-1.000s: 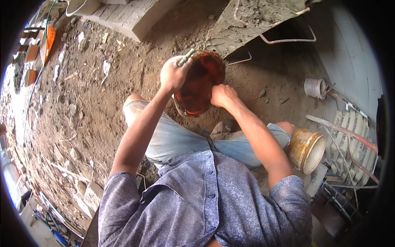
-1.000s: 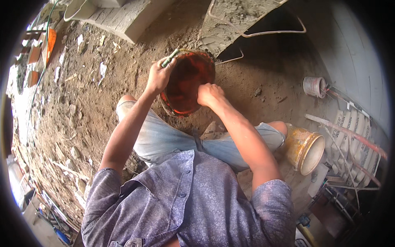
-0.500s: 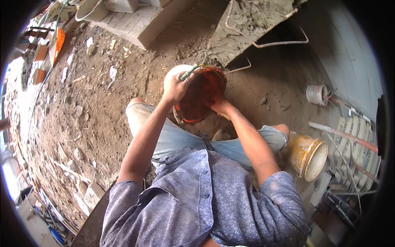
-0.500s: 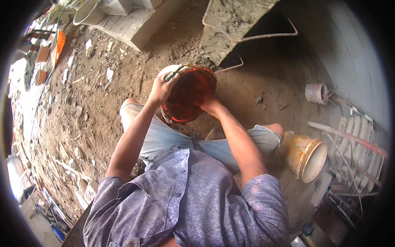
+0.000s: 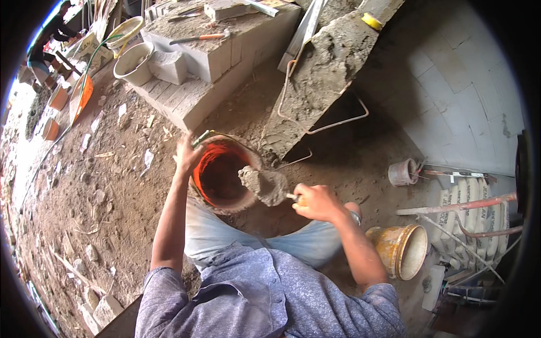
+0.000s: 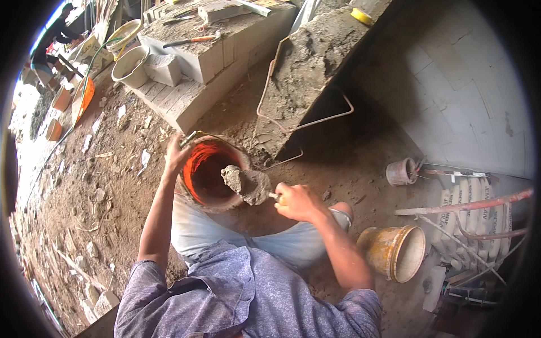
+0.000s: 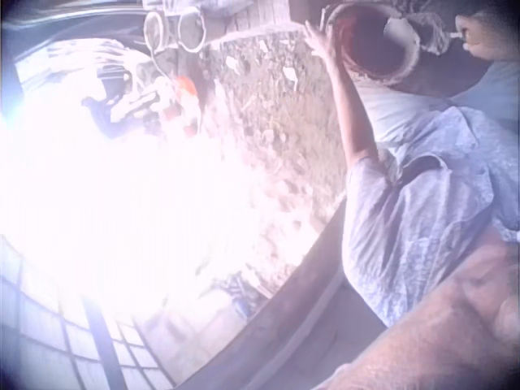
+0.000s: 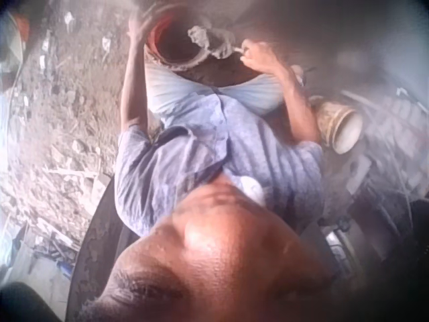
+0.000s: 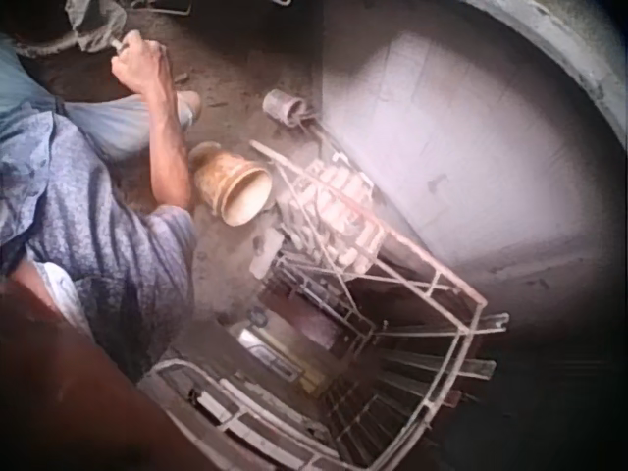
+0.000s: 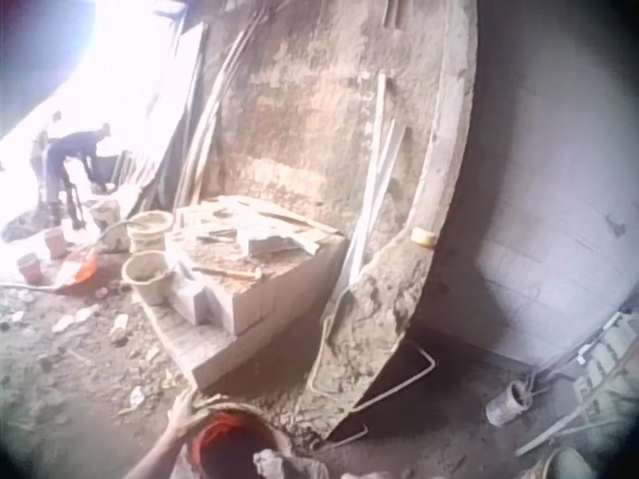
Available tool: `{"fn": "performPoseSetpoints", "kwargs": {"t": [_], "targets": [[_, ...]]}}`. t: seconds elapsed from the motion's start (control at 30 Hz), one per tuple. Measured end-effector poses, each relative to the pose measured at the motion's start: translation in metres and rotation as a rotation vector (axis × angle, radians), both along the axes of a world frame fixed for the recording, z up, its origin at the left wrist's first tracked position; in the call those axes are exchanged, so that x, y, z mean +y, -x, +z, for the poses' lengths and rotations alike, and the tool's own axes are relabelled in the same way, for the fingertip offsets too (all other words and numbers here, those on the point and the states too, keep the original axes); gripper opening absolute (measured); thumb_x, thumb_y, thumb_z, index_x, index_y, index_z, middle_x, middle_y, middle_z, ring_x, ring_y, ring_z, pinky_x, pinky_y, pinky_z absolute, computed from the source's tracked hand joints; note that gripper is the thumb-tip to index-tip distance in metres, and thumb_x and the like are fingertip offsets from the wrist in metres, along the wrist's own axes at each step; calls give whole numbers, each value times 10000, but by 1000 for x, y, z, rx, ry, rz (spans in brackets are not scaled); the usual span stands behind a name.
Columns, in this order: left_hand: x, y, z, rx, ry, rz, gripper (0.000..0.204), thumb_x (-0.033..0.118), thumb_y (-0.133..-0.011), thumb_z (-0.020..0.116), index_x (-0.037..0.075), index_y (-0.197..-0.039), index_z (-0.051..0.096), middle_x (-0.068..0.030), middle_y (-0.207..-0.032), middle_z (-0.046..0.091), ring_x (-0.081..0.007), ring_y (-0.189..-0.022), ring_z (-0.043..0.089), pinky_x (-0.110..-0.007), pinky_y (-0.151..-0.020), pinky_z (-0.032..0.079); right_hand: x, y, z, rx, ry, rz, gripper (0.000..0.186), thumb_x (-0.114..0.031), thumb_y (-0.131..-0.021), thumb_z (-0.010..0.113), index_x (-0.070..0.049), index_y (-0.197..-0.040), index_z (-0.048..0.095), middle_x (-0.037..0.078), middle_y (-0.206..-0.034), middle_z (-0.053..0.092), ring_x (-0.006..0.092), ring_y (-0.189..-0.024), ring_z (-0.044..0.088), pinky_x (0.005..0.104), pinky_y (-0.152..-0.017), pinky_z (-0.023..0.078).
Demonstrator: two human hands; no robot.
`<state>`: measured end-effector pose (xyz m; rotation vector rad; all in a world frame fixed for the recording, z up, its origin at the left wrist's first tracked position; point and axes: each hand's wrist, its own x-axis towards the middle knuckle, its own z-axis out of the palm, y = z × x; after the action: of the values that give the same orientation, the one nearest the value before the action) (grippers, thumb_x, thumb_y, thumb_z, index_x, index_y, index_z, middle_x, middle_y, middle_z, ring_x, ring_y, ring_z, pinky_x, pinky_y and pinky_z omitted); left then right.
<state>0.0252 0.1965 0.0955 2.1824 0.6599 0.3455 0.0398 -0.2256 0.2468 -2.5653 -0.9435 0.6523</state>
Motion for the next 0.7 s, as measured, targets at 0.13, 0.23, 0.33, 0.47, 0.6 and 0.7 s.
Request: {"fn": "performPoseSetpoints", "kwargs": {"t": [0.13,0.23,0.33,0.47,0.6,0.7], "targets": [[-77,-12,64,-222,-513,75,589,345,-935,683,232,-1481,494,-85,-1624,348,-329,-1550,210,-683,-1219,96,-33,-14,125,-282,-81,153,314,-291,-810,788,-69,-1009,692,146,-852,696,328,-736,697,421,-667,563],[-137,-24,98,-141,-501,-72,608,356,-928,687,223,-1487,487,-102,-1606,372,-353,-1538,232,-722,-1195,111,-27,-31,191,-442,-59,213,293,-244,-792,795,-43,-983,700,133,-815,661,314,-692,670,404,-628,532],[-168,-33,116,-42,-334,-270,646,381,-935,682,218,-1517,457,-132,-1603,378,-368,-1524,270,-735,-1183,122,-4,-47,224,-524,-19,223,290,-237,-811,769,-28,-998,695,156,-866,692,359,-760,679,427,-684,545],[-148,-6,113,-48,-305,-223,606,370,-940,679,201,-1494,502,-140,-1595,400,-357,-1512,297,-666,-1202,176,8,-71,250,-325,58,286,304,-227,-836,756,-13,-1043,694,163,-862,702,321,-771,702,393,-712,552],[-77,70,72,-443,-146,-39,435,193,-925,685,45,-1330,625,-183,-1408,587,-366,-1373,499,-461,-1162,371,9,-116,255,357,68,38,322,-229,-870,758,7,-1077,688,86,-798,684,138,-648,657,294,-609,527],[-26,124,25,-216,-151,225,452,108,-934,668,31,-1371,584,-189,-1413,586,-350,-1348,527,-437,-1164,382,26,-157,235,595,106,-112,284,-256,-956,684,1,-1075,670,59,-795,677,112,-596,634,276,-544,527]]}}
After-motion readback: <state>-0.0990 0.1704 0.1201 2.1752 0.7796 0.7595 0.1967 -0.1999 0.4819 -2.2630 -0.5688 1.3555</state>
